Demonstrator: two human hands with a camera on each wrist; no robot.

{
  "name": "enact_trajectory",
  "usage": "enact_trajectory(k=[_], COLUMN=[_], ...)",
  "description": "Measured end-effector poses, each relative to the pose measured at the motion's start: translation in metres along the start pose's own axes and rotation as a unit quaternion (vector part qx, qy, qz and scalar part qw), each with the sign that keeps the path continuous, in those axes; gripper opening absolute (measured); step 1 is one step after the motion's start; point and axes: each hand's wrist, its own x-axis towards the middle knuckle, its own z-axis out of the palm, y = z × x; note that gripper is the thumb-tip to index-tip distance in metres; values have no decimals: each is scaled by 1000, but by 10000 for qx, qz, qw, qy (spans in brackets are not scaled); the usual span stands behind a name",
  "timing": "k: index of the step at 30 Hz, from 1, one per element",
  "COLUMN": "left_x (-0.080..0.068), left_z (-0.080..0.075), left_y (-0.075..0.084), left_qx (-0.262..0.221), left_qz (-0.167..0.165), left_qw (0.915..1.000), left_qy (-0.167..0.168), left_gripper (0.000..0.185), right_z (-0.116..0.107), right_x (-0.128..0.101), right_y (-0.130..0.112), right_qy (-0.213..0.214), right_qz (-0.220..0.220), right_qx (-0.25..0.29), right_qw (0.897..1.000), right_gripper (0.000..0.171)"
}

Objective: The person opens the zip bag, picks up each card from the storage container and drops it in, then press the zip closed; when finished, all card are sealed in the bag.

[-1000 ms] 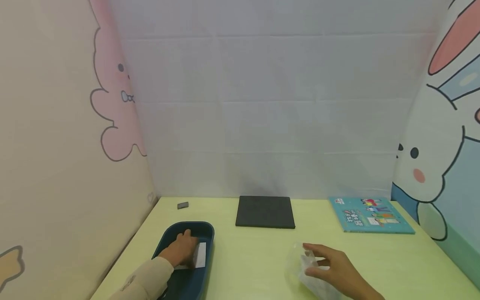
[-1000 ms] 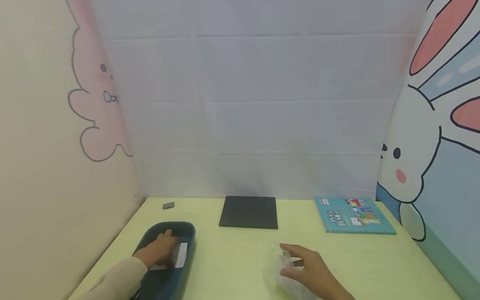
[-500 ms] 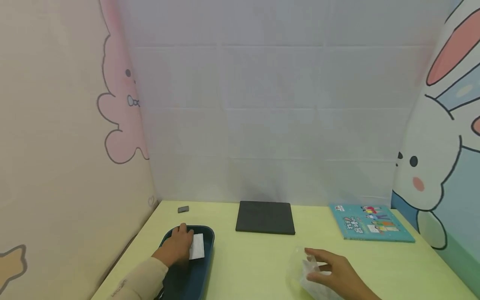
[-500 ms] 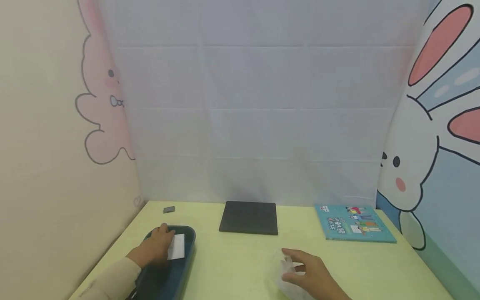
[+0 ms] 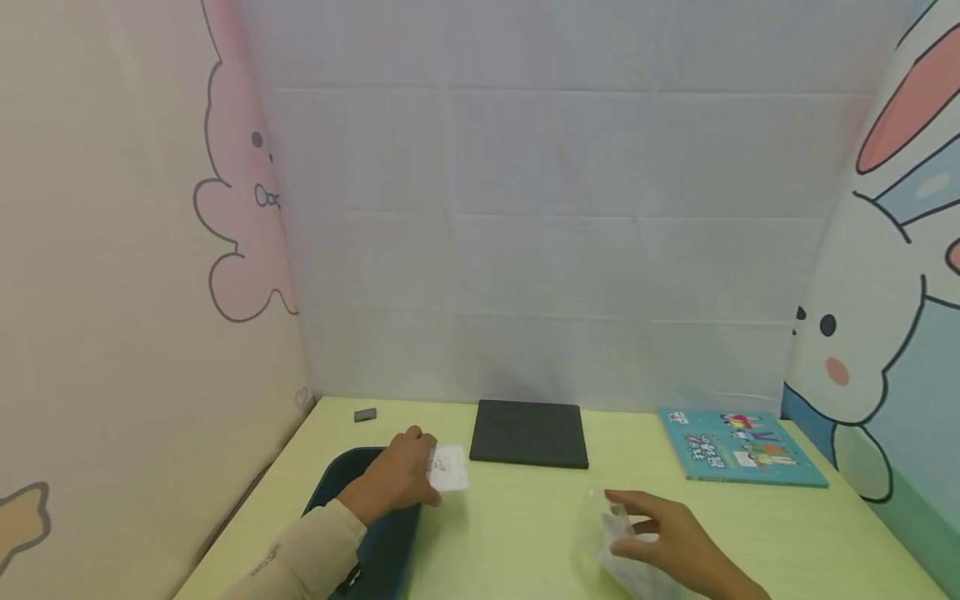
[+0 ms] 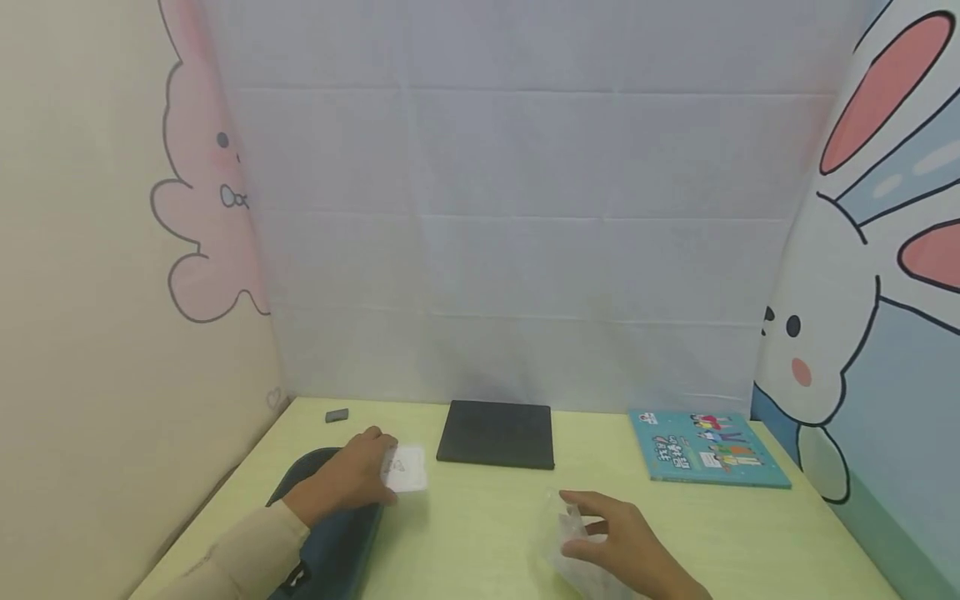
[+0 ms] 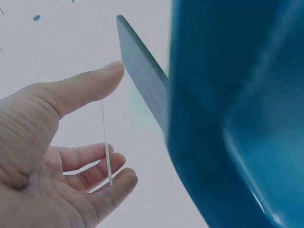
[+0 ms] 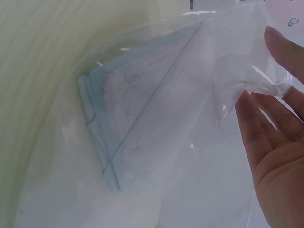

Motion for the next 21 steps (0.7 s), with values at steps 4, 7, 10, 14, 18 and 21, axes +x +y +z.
enact_trajectory(k=[4, 7, 10, 14, 18, 21], left_x=[7, 13, 19, 22, 23, 23], left_z=[4, 9, 15, 25, 27, 24], left_y=[26, 43, 59, 80, 98, 106], left_qx=[-39, -129, -248, -165, -201, -211], left_qz=[244, 346, 404, 471, 511, 510], left_qw=[9995, 9988, 9981, 9976, 9967, 9963], left_qy=[-208, -314, -387, -486, -594, -658], left_gripper=[78, 80, 81, 81, 82, 82], right_z=[-2, -3, -3, -2, -2, -1], right_x=[3, 5, 5, 4, 3, 4], right_y=[-3, -3, -3, -2, -2, 0], right_qy=[-73, -74, -57, -84, -128, -158], right_qz=[94, 97, 18, 9, 89, -35], right_qx=[27, 19, 3, 29, 97, 98], right_qw=[9999, 9999, 10000, 10000, 9998, 9998], right_gripper=[61, 61, 60, 60, 60, 60])
